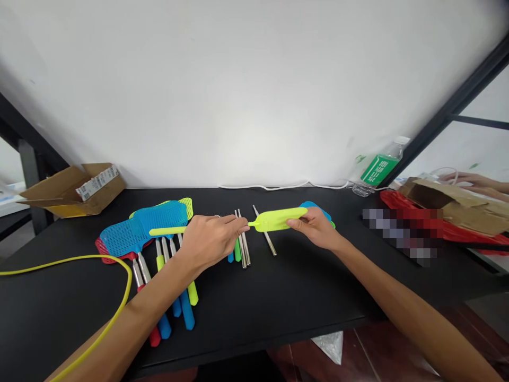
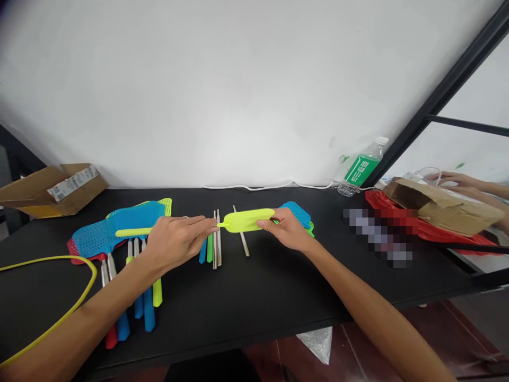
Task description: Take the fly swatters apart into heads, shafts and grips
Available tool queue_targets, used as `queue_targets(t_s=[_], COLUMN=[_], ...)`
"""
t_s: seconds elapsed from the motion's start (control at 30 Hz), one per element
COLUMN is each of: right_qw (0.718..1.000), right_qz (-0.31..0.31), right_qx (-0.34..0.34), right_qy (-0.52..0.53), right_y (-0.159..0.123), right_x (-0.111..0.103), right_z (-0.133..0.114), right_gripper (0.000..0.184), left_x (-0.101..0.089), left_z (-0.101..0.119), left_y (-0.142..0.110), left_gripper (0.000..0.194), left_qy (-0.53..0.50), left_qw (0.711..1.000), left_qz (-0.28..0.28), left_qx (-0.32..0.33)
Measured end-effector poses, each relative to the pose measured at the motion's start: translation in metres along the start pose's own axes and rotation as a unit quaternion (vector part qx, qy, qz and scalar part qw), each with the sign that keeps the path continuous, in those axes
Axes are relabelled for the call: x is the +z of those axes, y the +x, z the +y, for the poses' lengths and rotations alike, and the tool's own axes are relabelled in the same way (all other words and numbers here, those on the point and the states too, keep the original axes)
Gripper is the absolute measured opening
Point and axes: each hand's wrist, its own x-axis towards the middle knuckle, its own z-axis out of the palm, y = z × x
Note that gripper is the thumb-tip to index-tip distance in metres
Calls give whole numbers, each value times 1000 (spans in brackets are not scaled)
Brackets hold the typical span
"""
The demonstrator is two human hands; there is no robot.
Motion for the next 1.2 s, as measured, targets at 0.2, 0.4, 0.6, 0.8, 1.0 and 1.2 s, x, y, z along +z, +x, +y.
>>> queue_targets(t_s=[0.2, 0.4, 0.6, 0.8, 1.0, 1.2], right_qw=[982, 899, 902, 893, 919, 892], right_qz=[112, 434, 419, 418, 324, 235], right_qx=[-111, -14, 91, 148, 226, 226], right_qy=[-105, -47, 40, 69, -18, -313], right_y=[0, 0, 2, -1, -6, -7], right_x=[-25, -77, -84, -91, -93, -89], right_z=[0, 31, 44, 51, 58, 60], right_gripper=[27, 49, 60, 49, 52, 37], left_x=[-6, -11, -6, -4, -3, -6], left_z=[-22, -41, -19, -20, -17, -13], left_y=[-5, -8, -5, -6, -5, -2], left_gripper=[39, 35, 34, 34, 32, 34], left_qy=[-19, 3, -19, -22, -41, -56], left_qw=[997, 983, 993, 993, 992, 991], left_qz=[-24, 46, -12, -13, 4, 5], left_qx=[-76, -179, -117, -113, -123, -120])
